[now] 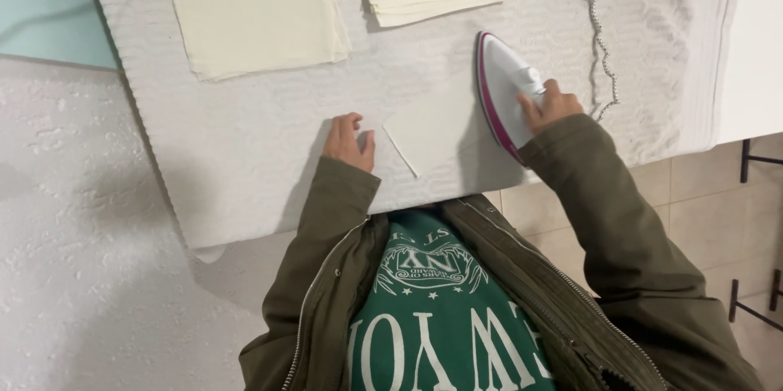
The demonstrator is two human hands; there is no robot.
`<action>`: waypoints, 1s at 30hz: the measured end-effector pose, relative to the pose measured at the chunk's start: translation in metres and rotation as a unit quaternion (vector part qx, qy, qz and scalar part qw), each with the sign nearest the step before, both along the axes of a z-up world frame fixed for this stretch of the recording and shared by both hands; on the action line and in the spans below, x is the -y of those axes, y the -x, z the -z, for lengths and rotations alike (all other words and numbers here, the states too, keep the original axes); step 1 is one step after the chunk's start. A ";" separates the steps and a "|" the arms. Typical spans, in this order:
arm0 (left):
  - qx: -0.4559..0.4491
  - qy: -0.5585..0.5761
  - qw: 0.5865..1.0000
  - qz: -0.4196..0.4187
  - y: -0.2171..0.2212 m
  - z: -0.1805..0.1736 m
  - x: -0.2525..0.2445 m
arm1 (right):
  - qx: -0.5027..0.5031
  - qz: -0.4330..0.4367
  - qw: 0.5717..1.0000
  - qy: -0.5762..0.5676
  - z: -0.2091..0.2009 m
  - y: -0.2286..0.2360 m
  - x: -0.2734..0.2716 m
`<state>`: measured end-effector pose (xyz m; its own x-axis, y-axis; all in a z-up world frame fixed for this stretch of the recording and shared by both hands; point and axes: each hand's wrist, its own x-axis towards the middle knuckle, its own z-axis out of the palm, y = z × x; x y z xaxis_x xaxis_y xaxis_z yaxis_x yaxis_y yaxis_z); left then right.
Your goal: Ironing small rectangular pieces of white fabric on a table workspace.
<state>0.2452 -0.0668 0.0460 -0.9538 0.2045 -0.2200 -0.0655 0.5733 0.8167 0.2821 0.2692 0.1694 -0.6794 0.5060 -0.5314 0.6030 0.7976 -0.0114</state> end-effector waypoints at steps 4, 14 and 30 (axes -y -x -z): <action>-0.130 0.031 0.989 0.055 -0.004 0.000 -0.023 | -0.028 -0.013 1.000 -0.005 0.002 0.001 -0.042; -0.160 0.097 0.981 0.052 0.003 -0.007 -0.052 | -0.346 -0.274 0.892 -0.101 0.011 0.033 -0.065; -0.138 0.071 0.987 0.048 -0.003 -0.007 -0.055 | -0.269 -0.063 0.921 0.276 0.104 0.039 -0.034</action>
